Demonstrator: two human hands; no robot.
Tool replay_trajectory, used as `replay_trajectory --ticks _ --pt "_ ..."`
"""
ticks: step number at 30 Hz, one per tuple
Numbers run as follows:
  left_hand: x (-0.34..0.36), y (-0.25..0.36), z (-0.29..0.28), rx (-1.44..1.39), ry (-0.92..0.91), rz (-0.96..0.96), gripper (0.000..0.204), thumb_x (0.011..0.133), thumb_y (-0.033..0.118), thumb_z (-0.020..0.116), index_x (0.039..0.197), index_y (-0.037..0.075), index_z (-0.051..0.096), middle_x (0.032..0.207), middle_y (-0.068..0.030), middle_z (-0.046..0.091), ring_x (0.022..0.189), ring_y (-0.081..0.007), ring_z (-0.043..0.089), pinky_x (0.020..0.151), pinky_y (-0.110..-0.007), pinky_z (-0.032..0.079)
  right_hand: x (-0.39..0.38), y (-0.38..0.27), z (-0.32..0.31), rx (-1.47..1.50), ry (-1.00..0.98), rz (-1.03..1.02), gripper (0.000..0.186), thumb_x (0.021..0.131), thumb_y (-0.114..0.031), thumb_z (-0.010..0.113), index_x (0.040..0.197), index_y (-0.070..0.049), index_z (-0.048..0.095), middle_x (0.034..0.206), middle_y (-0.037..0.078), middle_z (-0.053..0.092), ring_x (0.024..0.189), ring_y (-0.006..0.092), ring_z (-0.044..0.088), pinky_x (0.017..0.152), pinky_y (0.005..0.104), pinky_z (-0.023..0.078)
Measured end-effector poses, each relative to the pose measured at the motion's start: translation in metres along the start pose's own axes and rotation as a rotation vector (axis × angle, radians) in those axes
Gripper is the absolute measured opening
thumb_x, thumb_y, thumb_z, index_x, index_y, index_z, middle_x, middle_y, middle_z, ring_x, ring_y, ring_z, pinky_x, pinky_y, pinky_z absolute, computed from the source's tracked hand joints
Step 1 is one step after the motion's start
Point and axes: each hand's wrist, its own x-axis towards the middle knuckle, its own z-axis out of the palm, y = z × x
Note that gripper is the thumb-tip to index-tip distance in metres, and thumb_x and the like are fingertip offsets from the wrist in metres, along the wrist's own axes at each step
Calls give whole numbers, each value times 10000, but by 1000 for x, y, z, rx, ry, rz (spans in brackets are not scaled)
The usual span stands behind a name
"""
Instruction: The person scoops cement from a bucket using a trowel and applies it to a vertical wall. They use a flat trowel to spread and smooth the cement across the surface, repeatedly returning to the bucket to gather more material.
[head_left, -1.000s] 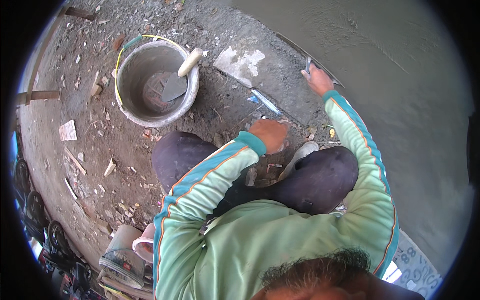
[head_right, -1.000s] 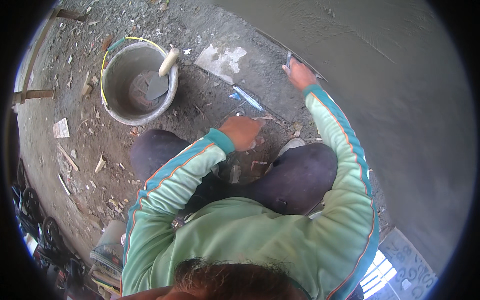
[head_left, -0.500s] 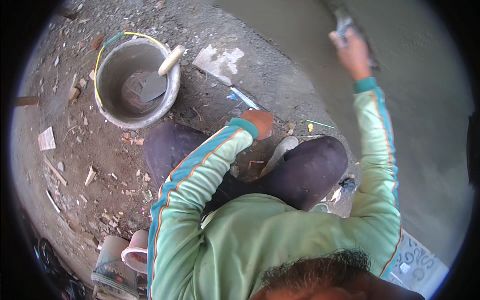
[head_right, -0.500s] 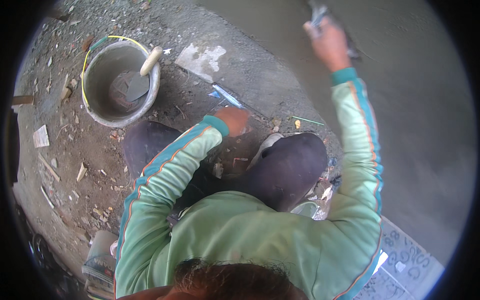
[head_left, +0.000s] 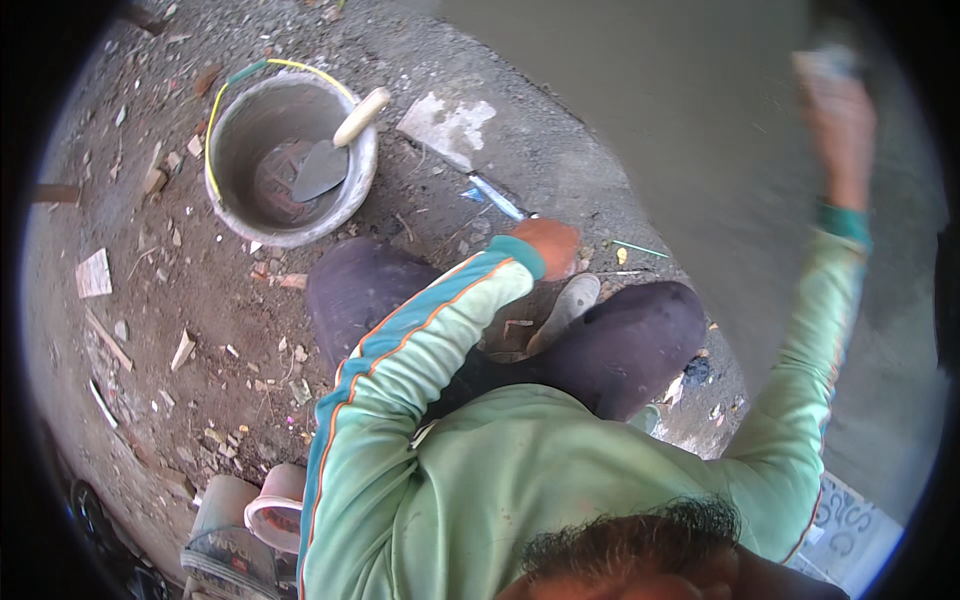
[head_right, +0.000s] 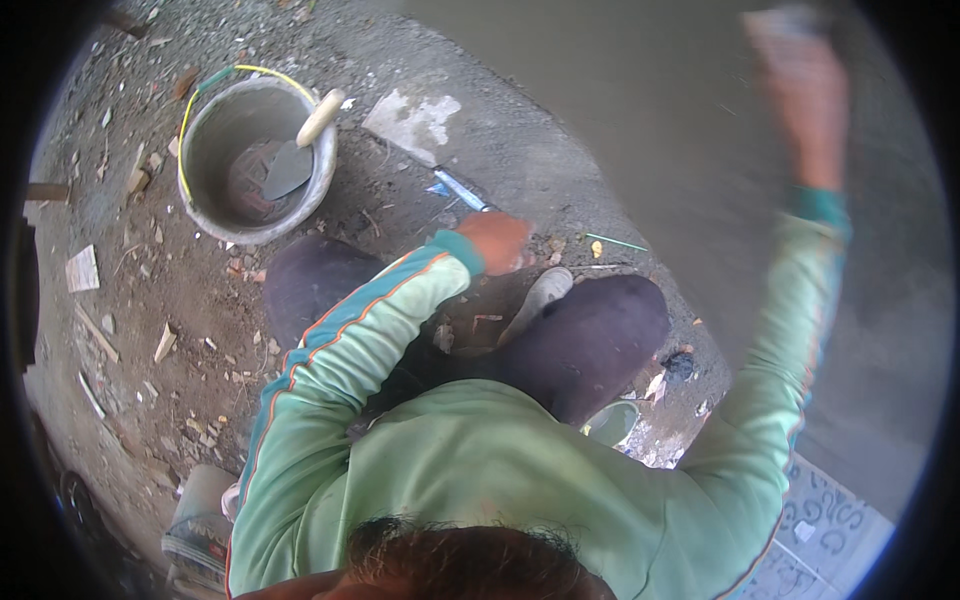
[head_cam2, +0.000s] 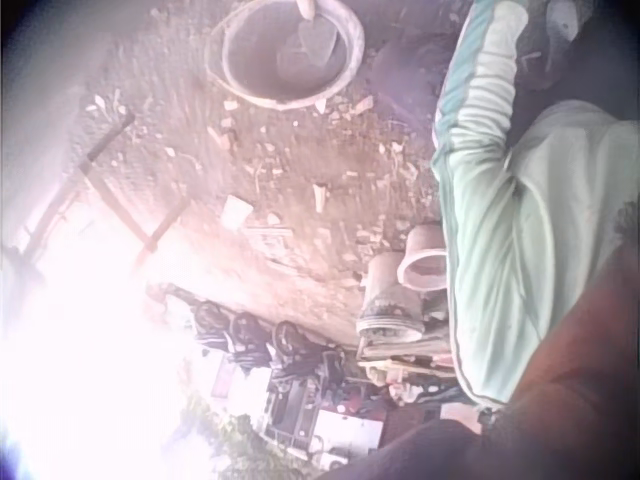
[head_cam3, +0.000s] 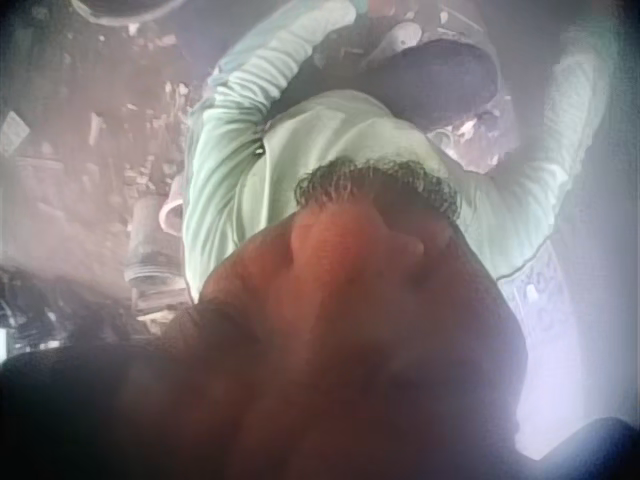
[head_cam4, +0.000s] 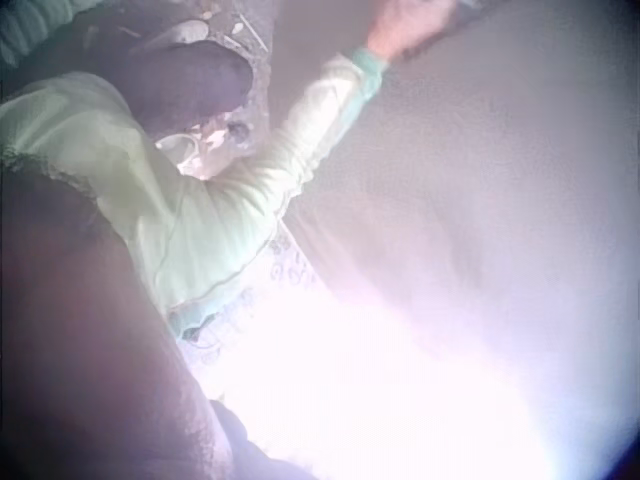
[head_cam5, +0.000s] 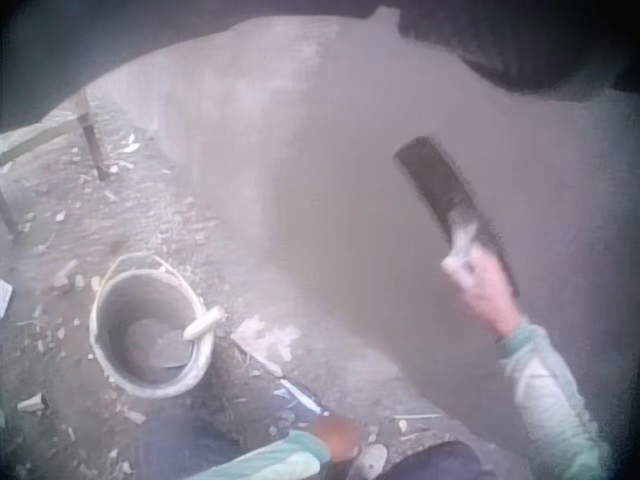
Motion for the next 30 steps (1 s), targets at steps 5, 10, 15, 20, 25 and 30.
replay_trajectory --ticks 5,10,15,20,25,30 --pt "-4 18 7 52 93 6 340 889 299 666 1096 31 693 1033 -197 729 997 -384 700 867 -488 550 -85 13 282 123 -495 141 424 973 -418 618 1104 -16 592 981 269 685 922 465 654 815 527 500" --pt "-13 23 12 14 122 -10 219 844 211 667 955 34 733 961 -194 739 956 -355 719 844 -458 559 -100 -2 405 23 -637 269 431 988 -432 565 1128 -24 560 1007 287 691 992 477 653 847 578 495" --pt "-31 15 8 -53 235 -34 241 808 128 653 1023 21 680 928 -213 730 930 -367 720 814 -476 557 -75 -1 452 70 -580 261 450 978 -425 585 1129 -2 576 1019 322 676 997 499 642 863 576 492" --pt "-36 8 3 -35 221 -73 240 818 132 633 1029 29 686 943 -201 735 939 -364 721 818 -477 561 -59 -3 459 15 -576 279 437 978 -409 584 1117 5 584 1043 304 680 1017 499 636 876 567 497" --pt "-17 -7 8 7 46 -119 347 864 215 654 1154 24 656 1032 -199 731 991 -379 707 850 -478 560 -6 -14 362 8 -346 196 428 960 -417 618 1057 -1 637 1028 283 687 997 484 640 867 542 505" --pt "5 -21 18 -4 -1 -127 382 923 335 654 1160 36 661 1103 -191 719 1072 -372 681 889 -484 545 119 -19 97 298 -228 122 241 985 -161 584 1043 67 635 919 166 668 759 251 643 732 402 574"
